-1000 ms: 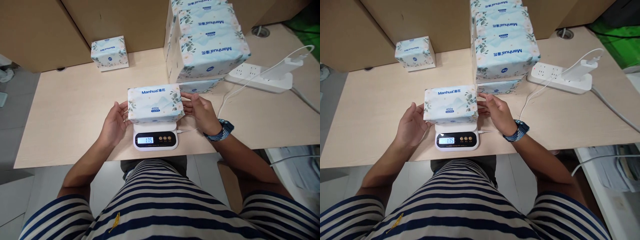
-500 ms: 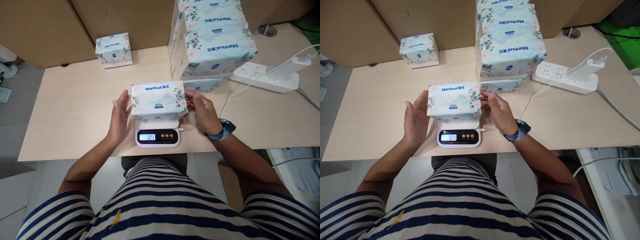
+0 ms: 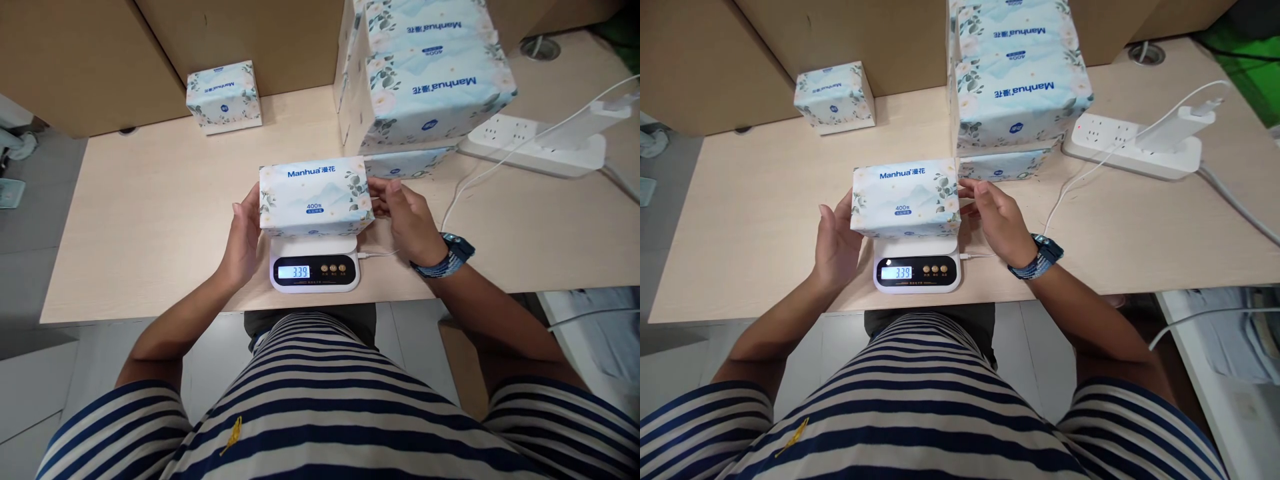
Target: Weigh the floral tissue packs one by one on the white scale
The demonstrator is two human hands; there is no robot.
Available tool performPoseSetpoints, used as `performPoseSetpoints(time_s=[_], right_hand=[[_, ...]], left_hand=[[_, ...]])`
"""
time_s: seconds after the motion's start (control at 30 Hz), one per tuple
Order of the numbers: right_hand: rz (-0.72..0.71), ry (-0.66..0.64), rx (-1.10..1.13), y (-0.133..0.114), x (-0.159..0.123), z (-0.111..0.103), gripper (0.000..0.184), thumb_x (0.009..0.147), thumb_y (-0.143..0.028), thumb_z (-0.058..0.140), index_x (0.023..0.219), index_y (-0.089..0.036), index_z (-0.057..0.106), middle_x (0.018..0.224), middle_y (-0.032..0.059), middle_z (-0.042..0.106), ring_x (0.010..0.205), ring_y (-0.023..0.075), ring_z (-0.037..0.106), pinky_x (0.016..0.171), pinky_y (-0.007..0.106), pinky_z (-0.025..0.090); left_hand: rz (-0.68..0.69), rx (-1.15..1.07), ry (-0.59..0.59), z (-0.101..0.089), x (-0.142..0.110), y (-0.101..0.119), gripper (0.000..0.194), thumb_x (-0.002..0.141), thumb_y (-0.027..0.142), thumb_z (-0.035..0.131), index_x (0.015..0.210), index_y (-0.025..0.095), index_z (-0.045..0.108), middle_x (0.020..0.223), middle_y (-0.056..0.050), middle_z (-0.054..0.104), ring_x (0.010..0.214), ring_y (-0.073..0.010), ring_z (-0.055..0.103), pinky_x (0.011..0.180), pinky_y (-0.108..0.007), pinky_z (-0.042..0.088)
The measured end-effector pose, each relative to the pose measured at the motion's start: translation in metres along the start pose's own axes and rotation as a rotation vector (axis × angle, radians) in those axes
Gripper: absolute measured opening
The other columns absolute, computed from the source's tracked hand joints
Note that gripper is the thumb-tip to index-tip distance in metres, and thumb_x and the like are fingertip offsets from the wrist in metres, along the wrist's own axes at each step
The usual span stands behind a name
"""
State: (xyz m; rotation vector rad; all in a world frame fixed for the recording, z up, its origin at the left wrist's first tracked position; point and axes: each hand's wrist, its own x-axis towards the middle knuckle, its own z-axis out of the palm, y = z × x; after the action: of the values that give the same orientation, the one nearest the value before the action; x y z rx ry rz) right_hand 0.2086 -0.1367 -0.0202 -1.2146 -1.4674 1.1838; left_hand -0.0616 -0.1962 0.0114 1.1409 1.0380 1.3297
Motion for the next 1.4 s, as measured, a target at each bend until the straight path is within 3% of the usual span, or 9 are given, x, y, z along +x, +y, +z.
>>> performPoseSetpoints(time_s=[0.27,0.47,0.57,0.73,0.93,1.0,1.17,1.27,1.4], right_hand=[[0.008,-0.061,0.030,0.002,0.002,0.000,0.077,0.096,-0.088,0.054,0.139,-0.028,0.076,0.134,0.0095,0.081,0.110,0.0273,0.081,0.104,0.049,0.067],[0.027,-0.129,0.016,0.002,0.004,0.002,0.080,0.095,-0.089,0.053,0.147,-0.030,0.070,0.147,0.0111,0.075,0.125,0.0320,0.076,0.114,0.057,0.061],[0.021,-0.168,-0.004,-0.001,0.006,0.001,0.088,0.093,-0.092,0.052,0.154,-0.029,0.064,0.160,0.0125,0.067,0.146,0.0360,0.065,0.126,0.063,0.052],[-0.020,-0.184,-0.011,-0.006,0.006,-0.003,0.091,0.093,-0.094,0.050,0.162,-0.034,0.054,0.174,0.0100,0.052,0.152,0.0348,0.062,0.130,0.062,0.048],[-0.122,0.072,-0.048,0.004,-0.024,0.007,0.086,0.104,-0.083,0.036,0.178,-0.043,0.015,0.190,0.0021,0.020,0.176,0.0290,0.022,0.141,0.062,0.031],[-0.131,0.043,-0.100,0.006,-0.040,0.017,0.090,0.105,-0.082,0.034,0.179,-0.044,0.002,0.191,-0.0007,0.005,0.177,0.0289,0.010,0.143,0.063,0.023],[-0.230,-0.347,-0.144,-0.003,-0.075,0.025,0.113,0.099,-0.087,0.043,0.177,-0.037,-0.021,0.191,0.0005,-0.008,0.178,0.0310,0.002,0.145,0.061,0.014],[-0.335,-0.263,-0.120,-0.010,-0.082,0.005,0.105,0.101,-0.084,0.042,0.178,-0.039,-0.014,0.192,-0.0011,0.000,0.178,0.0294,0.009,0.146,0.055,0.016],[-0.435,0.034,-0.128,-0.004,-0.079,-0.037,0.097,0.101,-0.084,0.039,0.179,-0.040,0.002,0.191,0.0008,0.014,0.177,0.0305,0.016,0.145,0.054,0.024]], left_hand=[[-0.033,-0.015,0.017,-0.002,-0.006,0.001,0.073,0.102,0.085,0.041,0.144,0.034,0.072,0.163,-0.004,0.065,0.174,-0.0350,0.030,0.138,-0.055,0.041],[-0.005,0.001,-0.004,0.001,-0.007,0.006,0.073,0.106,0.081,0.033,0.150,0.033,0.068,0.167,-0.003,0.062,0.173,-0.0324,0.032,0.138,-0.051,0.040],[0.012,-0.016,-0.001,0.002,-0.009,0.003,0.074,0.105,0.082,0.035,0.156,0.036,0.061,0.173,-0.003,0.055,0.172,-0.0321,0.035,0.140,-0.051,0.036],[0.047,0.055,0.074,-0.008,-0.010,-0.011,0.082,0.103,0.085,0.035,0.168,0.036,0.047,0.187,-0.002,0.029,0.177,-0.0275,0.019,0.146,-0.045,0.020],[0.178,0.188,0.252,-0.017,-0.005,-0.001,0.083,0.102,0.088,0.029,0.172,0.043,0.036,0.191,0.005,0.008,0.179,-0.0205,0.004,0.147,-0.042,0.010],[0.164,0.144,0.280,-0.011,-0.009,0.003,0.086,0.100,0.090,0.027,0.172,0.043,0.036,0.191,0.006,0.007,0.179,-0.0201,0.001,0.147,-0.043,0.008],[0.092,0.114,0.001,0.014,-0.029,0.014,0.087,0.101,0.087,0.036,0.174,0.039,0.035,0.190,0.004,0.015,0.179,-0.0258,0.008,0.148,-0.047,0.006],[0.176,0.106,-0.114,0.031,-0.029,0.031,0.090,0.097,0.091,0.041,0.172,0.040,0.039,0.189,0.007,0.018,0.179,-0.0299,0.005,0.148,-0.047,0.005],[0.149,0.093,-0.336,0.060,-0.008,0.042,0.092,0.095,0.089,0.050,0.173,0.041,0.038,0.189,0.010,0.014,0.179,-0.0304,0.002,0.149,-0.047,0.006]])
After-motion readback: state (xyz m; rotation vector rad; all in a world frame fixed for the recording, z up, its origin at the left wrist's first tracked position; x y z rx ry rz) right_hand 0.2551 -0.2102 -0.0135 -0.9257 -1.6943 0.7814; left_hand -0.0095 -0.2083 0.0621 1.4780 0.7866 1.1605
